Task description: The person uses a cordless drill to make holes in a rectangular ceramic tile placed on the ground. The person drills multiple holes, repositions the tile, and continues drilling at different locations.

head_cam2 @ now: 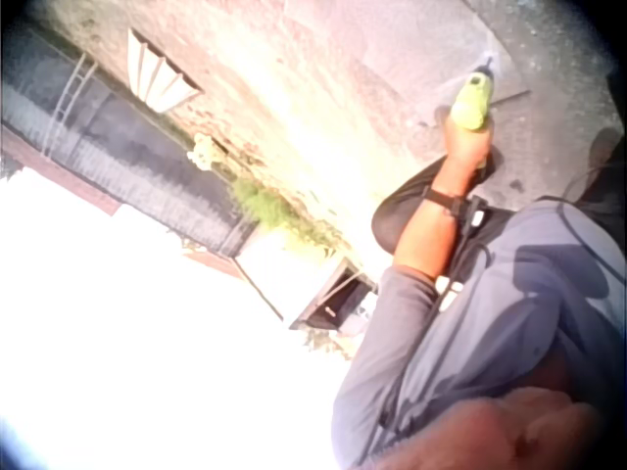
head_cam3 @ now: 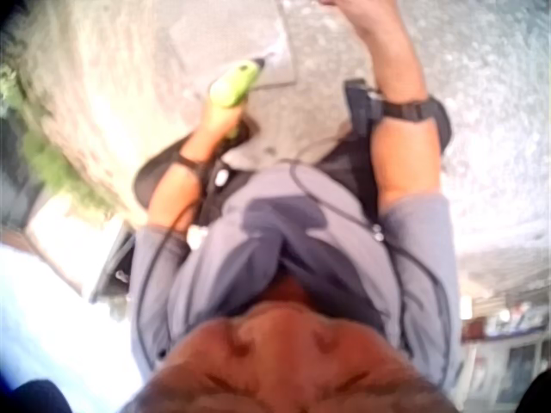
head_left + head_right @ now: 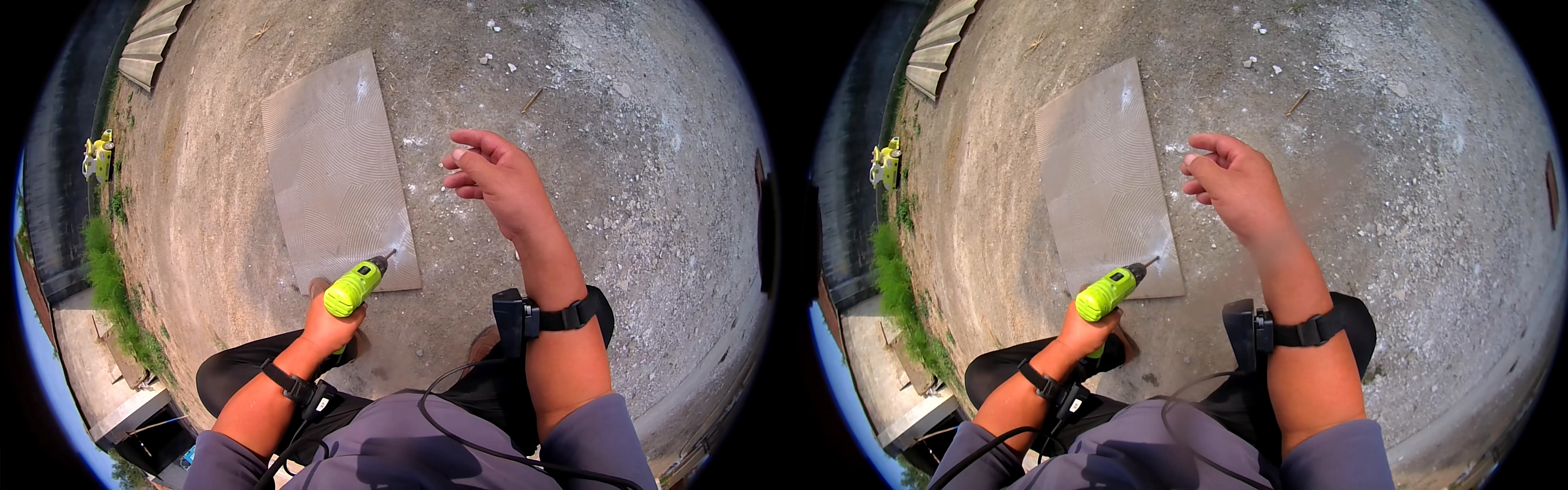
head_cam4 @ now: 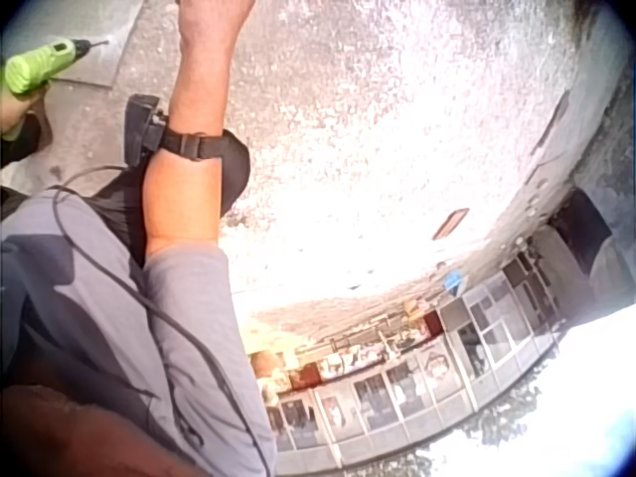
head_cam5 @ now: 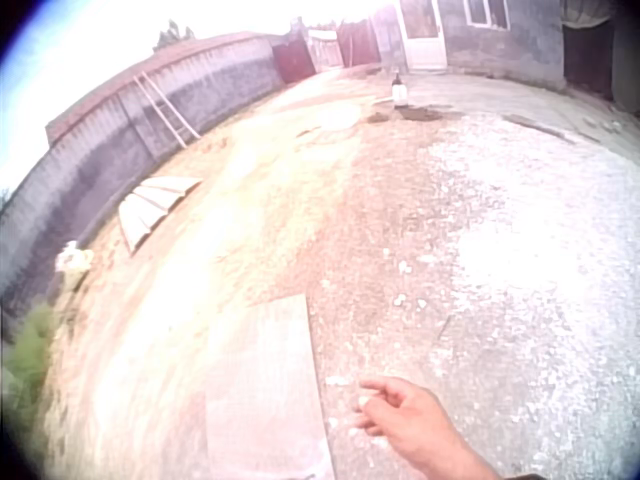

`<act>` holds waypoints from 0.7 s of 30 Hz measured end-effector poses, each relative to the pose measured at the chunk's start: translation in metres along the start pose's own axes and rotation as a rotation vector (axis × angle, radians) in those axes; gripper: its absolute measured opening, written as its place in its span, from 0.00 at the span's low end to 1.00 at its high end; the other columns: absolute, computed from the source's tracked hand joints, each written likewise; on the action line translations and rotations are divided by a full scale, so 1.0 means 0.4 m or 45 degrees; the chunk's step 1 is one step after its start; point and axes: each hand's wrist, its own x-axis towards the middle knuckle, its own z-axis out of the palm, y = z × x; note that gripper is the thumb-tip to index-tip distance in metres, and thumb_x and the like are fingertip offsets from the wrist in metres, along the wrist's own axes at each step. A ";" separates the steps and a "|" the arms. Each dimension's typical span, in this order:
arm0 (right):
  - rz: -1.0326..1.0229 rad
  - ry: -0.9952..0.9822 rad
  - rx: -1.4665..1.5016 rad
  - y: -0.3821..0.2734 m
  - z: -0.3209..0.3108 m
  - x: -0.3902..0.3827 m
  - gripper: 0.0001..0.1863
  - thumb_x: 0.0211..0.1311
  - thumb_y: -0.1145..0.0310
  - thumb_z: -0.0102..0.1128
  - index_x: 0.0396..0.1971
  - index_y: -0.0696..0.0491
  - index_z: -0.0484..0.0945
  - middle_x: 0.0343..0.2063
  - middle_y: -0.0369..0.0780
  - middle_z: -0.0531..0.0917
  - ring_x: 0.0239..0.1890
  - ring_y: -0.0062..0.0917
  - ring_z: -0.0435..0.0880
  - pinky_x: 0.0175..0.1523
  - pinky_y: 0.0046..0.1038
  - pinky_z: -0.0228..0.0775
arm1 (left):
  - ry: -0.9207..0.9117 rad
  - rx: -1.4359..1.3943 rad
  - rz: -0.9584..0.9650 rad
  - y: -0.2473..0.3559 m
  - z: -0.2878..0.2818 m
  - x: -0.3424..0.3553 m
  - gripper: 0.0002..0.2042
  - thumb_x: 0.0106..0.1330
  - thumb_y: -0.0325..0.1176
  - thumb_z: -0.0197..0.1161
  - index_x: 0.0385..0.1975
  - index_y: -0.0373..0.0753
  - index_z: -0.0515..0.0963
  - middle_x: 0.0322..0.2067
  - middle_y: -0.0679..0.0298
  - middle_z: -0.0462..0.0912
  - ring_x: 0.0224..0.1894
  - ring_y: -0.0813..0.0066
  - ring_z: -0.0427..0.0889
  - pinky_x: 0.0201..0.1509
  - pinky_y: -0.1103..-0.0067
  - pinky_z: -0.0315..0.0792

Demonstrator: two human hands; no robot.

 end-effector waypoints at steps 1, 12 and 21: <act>0.000 0.000 0.001 0.000 0.000 0.000 0.24 0.68 0.62 0.58 0.59 0.58 0.72 0.42 0.40 0.83 0.37 0.20 0.84 0.42 0.22 0.75 | 0.006 -0.001 -0.006 -0.001 0.000 0.000 0.22 0.55 0.31 0.71 0.49 0.32 0.73 0.40 0.55 0.84 0.43 0.63 0.85 0.48 0.73 0.77; 0.016 0.021 -0.003 -0.005 0.001 -0.001 0.23 0.68 0.62 0.58 0.59 0.58 0.72 0.42 0.40 0.83 0.37 0.20 0.84 0.41 0.22 0.75 | 0.007 -0.044 -0.017 0.004 0.001 -0.001 0.23 0.54 0.31 0.72 0.49 0.32 0.73 0.40 0.55 0.85 0.43 0.62 0.85 0.48 0.73 0.77; 0.007 0.008 -0.013 -0.007 0.009 -0.007 0.24 0.67 0.61 0.58 0.59 0.58 0.72 0.42 0.40 0.83 0.38 0.21 0.84 0.43 0.23 0.75 | 0.044 0.056 0.066 0.002 0.013 -0.002 0.20 0.56 0.30 0.70 0.48 0.34 0.76 0.40 0.56 0.85 0.42 0.64 0.85 0.47 0.73 0.77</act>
